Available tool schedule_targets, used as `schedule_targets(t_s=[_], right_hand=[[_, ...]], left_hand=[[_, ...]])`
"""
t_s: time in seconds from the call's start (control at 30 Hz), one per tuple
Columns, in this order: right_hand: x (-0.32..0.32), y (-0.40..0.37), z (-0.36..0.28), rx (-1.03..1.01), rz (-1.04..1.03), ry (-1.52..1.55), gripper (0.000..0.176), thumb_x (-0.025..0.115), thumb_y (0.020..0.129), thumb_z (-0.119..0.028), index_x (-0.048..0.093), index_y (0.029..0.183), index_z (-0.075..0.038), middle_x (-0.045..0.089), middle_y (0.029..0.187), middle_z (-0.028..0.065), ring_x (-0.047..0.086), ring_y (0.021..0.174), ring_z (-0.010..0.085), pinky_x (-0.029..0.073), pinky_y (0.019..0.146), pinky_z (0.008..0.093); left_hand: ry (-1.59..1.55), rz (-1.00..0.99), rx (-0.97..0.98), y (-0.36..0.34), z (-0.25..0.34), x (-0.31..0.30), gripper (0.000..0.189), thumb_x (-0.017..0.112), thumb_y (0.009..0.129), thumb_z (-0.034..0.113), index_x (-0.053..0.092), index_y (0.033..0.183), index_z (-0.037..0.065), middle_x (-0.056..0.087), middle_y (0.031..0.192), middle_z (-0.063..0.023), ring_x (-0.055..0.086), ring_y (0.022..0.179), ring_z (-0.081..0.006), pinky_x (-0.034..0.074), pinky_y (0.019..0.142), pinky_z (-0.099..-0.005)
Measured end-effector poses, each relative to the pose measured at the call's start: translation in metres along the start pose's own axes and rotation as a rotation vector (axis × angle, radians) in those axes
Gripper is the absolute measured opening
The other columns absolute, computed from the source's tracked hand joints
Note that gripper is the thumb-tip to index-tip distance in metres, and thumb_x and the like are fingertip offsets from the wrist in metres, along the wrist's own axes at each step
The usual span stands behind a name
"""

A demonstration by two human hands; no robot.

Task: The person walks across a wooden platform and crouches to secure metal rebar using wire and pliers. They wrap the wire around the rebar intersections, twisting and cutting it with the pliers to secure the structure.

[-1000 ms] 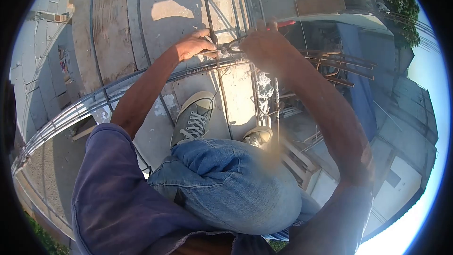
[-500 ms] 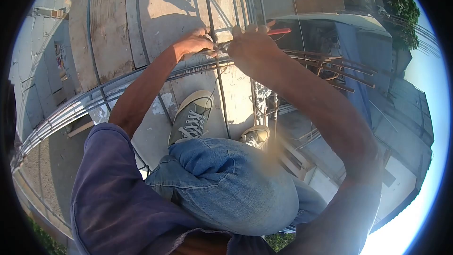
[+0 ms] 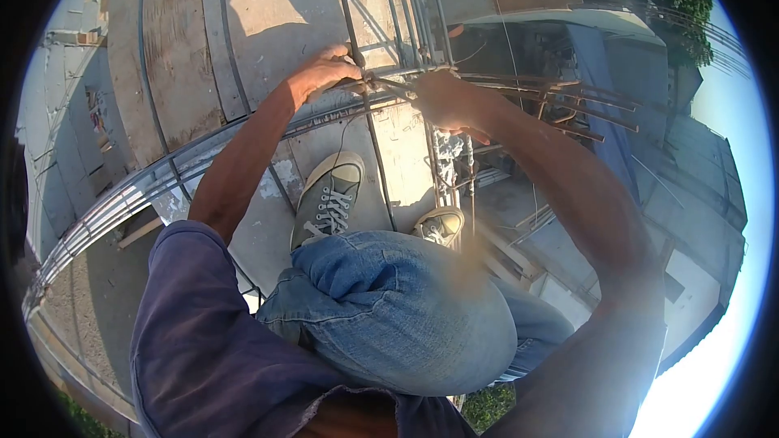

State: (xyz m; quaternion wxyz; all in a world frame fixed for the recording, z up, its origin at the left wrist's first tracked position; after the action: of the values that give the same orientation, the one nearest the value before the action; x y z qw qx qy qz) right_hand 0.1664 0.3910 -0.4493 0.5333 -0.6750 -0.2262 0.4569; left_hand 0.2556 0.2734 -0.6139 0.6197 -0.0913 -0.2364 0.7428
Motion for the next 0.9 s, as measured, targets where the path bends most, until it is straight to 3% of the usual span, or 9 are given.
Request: schedule_targets(t_s=[0.2,0.27,0.33,0.4,0.47,0.53,0.67,0.77,0.9], right_hand=[[0.049,-0.002,0.022,0.028,-0.03,0.829,0.028,0.048,0.097,-0.02,0.052,0.077,-0.001,0.053,0.061,0.0068,0.052,0.049,0.0139,0.043,0.042,0.0292],[0.049,-0.002,0.022,0.01,-0.038,0.93,0.034,0.051,0.099,-0.027,0.05,0.074,-0.003,0.052,0.062,0.0047,0.05,0.05,0.0115,0.042,0.044,0.028],[0.055,-0.005,0.021,-0.036,-0.057,0.997,0.033,0.053,0.097,-0.028,0.05,0.074,-0.004,0.051,0.061,0.0034,0.05,0.051,0.0116,0.042,0.045,0.0284],[0.055,-0.004,0.025,-0.073,-0.093,1.079,0.031,0.053,0.097,-0.025,0.051,0.074,-0.004,0.05,0.06,0.0026,0.05,0.051,0.0117,0.043,0.047,0.0278],[0.046,-0.01,0.02,-0.064,-0.183,1.098,0.029,0.053,0.096,-0.022,0.052,0.074,-0.003,0.049,0.06,0.0022,0.05,0.052,0.0115,0.043,0.048,0.027],[0.042,-0.01,0.022,-0.064,-0.196,1.111,0.024,0.056,0.093,-0.019,0.054,0.076,-0.002,0.052,0.061,0.0036,0.05,0.052,0.0125,0.043,0.048,0.0271],[0.015,-0.033,-0.002,-0.049,-0.201,0.791,0.021,0.067,0.083,-0.017,0.058,0.089,0.001,0.063,0.068,0.0107,0.067,0.068,0.0229,0.053,0.056,0.0355],[0.008,-0.061,-0.013,-0.012,0.551,-0.52,0.037,0.061,0.081,-0.015,0.049,0.11,0.004,0.062,0.089,0.0194,0.067,0.082,0.0292,0.055,0.064,0.0396],[0.043,-0.05,0.0,0.043,0.643,-0.431,0.038,0.062,0.083,-0.016,0.047,0.114,0.001,0.061,0.091,0.0179,0.066,0.082,0.0339,0.052,0.069,0.05]], left_hand=[[-0.03,0.107,-0.143,-0.013,-0.004,-0.002,0.04,0.069,0.075,0.018,0.06,0.111,0.004,0.062,0.108,-0.0128,0.057,0.097,-0.0269,0.043,0.087,-0.0347],[0.551,0.292,0.457,-0.015,-0.005,0.0,0.05,0.07,0.075,0.016,0.055,0.121,0.004,0.06,0.114,-0.0172,0.057,0.103,-0.0343,0.043,0.092,-0.0387],[0.73,0.36,0.265,-0.056,0.037,0.028,0.058,0.071,0.074,0.017,0.051,0.128,0.008,0.055,0.123,-0.0181,0.048,0.119,-0.0373,0.037,0.104,-0.0432],[1.085,0.552,0.776,-0.077,0.057,0.059,0.058,0.07,0.073,0.019,0.051,0.127,0.007,0.047,0.132,-0.0162,0.038,0.132,-0.0335,0.027,0.113,-0.0468],[0.907,0.298,0.839,-0.066,0.061,0.082,0.058,0.068,0.075,0.021,0.049,0.127,0.004,0.038,0.14,-0.0146,0.025,0.14,-0.03,0.018,0.117,-0.0481],[0.854,0.292,0.917,-0.048,0.055,0.102,0.053,0.066,0.077,0.024,0.051,0.121,0.0,0.05,0.129,-0.014,0.041,0.129,-0.0329,0.029,0.111,-0.0476],[0.689,0.405,0.825,-0.029,0.057,0.105,0.03,0.065,0.08,0.025,0.061,0.099,0.003,0.064,0.097,-0.0102,0.061,0.095,-0.0309,0.045,0.088,-0.0424],[0.673,0.462,0.759,-0.024,0.067,0.102,0.021,0.063,0.082,0.025,0.063,0.088,0.004,0.065,0.083,-0.009,0.064,0.082,-0.0288,0.049,0.08,-0.04],[0.774,0.467,0.754,-0.021,0.059,0.106,0.016,0.062,0.082,0.022,0.065,0.085,0.007,0.065,0.08,-0.0076,0.064,0.082,-0.0263,0.049,0.08,-0.0394]])
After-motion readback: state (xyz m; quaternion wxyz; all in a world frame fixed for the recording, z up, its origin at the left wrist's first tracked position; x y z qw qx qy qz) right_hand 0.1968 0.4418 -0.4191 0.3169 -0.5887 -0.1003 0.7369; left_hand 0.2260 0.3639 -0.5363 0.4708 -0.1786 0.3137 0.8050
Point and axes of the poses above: each hand's wrist, its own y-axis towards the middle knuckle, its own x-axis out of the palm, z = x × y, the point moved 5 cm from there along y, towards the middle knuckle
